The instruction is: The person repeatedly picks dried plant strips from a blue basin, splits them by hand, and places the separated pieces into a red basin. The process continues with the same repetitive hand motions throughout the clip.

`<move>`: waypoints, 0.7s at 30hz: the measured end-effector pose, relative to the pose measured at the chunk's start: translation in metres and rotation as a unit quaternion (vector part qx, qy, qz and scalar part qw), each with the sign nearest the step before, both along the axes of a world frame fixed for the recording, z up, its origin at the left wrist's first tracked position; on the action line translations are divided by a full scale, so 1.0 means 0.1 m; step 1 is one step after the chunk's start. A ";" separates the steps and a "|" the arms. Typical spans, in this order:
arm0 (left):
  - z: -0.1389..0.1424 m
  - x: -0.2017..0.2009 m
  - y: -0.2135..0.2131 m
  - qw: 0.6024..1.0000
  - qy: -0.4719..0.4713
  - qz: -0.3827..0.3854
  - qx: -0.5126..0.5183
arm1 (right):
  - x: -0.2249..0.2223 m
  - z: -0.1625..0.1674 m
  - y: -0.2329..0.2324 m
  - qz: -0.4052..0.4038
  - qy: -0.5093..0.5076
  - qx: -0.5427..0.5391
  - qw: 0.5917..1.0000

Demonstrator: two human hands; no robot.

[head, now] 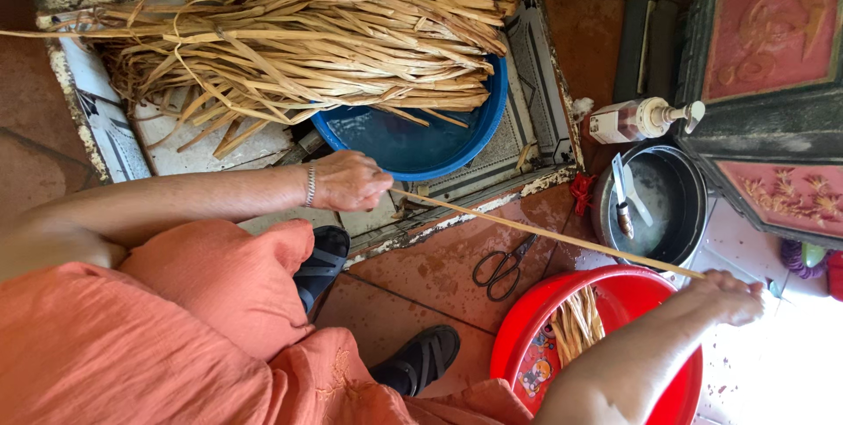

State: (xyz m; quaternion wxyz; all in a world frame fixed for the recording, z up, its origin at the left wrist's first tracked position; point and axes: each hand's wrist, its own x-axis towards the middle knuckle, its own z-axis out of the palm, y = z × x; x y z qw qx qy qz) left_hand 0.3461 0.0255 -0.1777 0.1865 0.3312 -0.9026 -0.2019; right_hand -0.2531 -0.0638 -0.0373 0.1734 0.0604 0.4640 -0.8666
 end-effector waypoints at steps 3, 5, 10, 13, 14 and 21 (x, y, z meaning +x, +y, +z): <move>0.00 0.17 -0.03 0.992 -0.098 0.009 0.080 | -0.06 0.02 -0.07 0.016 0.033 -0.012 0.999; 0.04 0.30 -0.08 0.971 -0.203 0.012 0.125 | 0.00 -0.05 -0.13 0.051 0.071 -0.043 0.995; 0.30 0.57 -0.39 0.918 -0.327 0.083 0.209 | 0.70 -0.44 -0.30 0.183 0.131 -0.126 0.966; 0.40 0.55 -0.78 0.932 -0.256 0.167 0.193 | 1.39 -0.54 -0.29 0.238 0.140 -0.064 0.959; 0.41 0.56 -0.92 0.946 -0.208 0.192 0.160 | 1.67 -0.58 -0.27 0.259 0.175 -0.052 0.948; 0.38 0.60 -1.44 0.893 -0.301 0.330 0.053 | 3.48 -1.38 0.17 0.472 0.452 0.150 0.742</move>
